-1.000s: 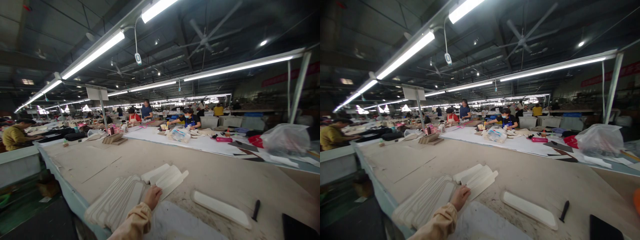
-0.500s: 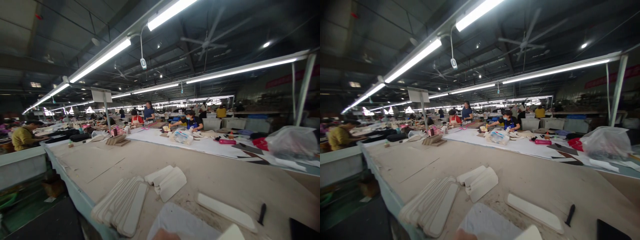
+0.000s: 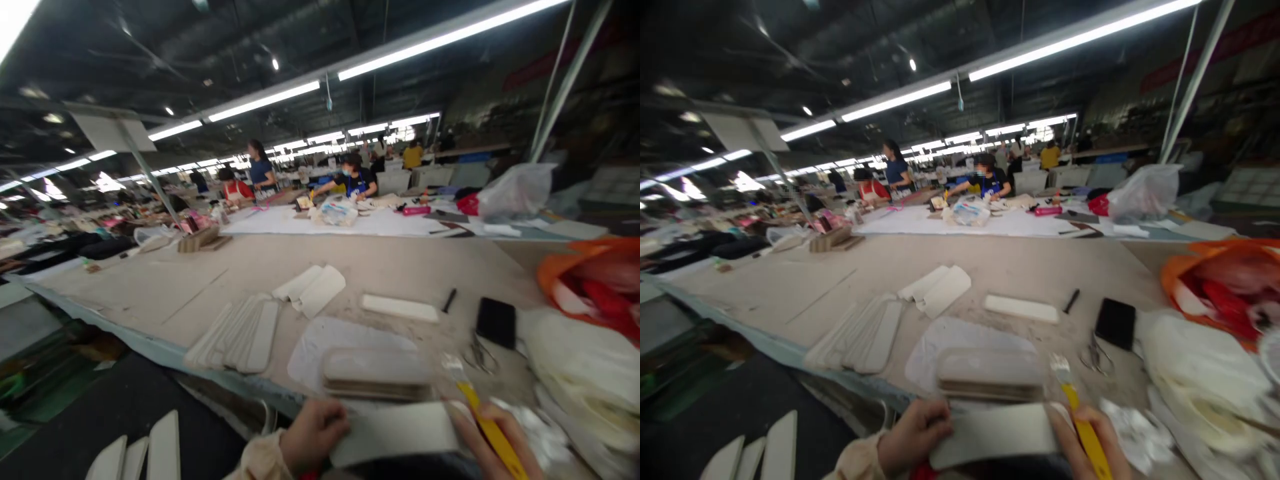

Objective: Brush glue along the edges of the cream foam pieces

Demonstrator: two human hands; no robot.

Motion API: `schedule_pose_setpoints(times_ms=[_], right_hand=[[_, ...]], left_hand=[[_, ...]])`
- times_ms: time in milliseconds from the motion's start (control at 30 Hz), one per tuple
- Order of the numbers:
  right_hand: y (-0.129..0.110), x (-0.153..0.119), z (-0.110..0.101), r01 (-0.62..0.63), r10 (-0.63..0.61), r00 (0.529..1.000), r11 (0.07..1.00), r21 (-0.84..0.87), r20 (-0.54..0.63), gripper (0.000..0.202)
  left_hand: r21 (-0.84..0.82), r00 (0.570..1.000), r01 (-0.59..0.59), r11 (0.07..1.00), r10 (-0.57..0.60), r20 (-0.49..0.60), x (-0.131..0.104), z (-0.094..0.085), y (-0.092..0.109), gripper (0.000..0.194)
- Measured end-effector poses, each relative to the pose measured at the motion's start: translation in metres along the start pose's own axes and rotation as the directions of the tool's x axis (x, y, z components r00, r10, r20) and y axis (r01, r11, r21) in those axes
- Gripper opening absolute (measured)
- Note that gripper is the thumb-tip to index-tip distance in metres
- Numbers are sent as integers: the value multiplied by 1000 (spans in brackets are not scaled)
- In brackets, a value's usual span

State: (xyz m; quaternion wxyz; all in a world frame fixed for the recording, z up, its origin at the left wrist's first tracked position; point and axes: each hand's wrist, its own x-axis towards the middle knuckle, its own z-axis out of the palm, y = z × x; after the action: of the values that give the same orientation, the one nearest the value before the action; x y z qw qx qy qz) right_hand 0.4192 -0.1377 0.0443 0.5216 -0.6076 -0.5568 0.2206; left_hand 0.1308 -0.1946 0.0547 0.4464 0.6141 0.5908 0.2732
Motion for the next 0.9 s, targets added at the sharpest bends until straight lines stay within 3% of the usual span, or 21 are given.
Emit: schedule_pose_setpoints(times_ms=[67,167,267,367,467,667,900], right_hand=[[5,-11,-8,-47,47,999,998,43,-3,43],[3,-11,-6,-86,87,996,987,134,-2,44],[-2,2,5,-56,58,998,991,119,-8,40],[-5,20,19,5,-5,1000,999,41,-3,37],[-7,37,33,58,-58,998,996,-70,6,36],[-8,57,53,63,-56,998,980,-191,40,38],[14,61,66,87,-50,989,956,-281,137,35]], left_hand=[[-124,999,25,992,-20,42,-7,0,3,36],[-379,993,82,922,-43,111,-5,-13,5,48],[-449,993,120,886,-113,42,7,-29,3,55],[-355,979,95,930,-151,-134,29,-41,1,54],[-111,961,89,990,-115,-252,54,-51,2,42],[122,946,134,983,-90,-313,86,-59,1,28],[264,945,180,948,-91,-314,95,-55,-2,28]])
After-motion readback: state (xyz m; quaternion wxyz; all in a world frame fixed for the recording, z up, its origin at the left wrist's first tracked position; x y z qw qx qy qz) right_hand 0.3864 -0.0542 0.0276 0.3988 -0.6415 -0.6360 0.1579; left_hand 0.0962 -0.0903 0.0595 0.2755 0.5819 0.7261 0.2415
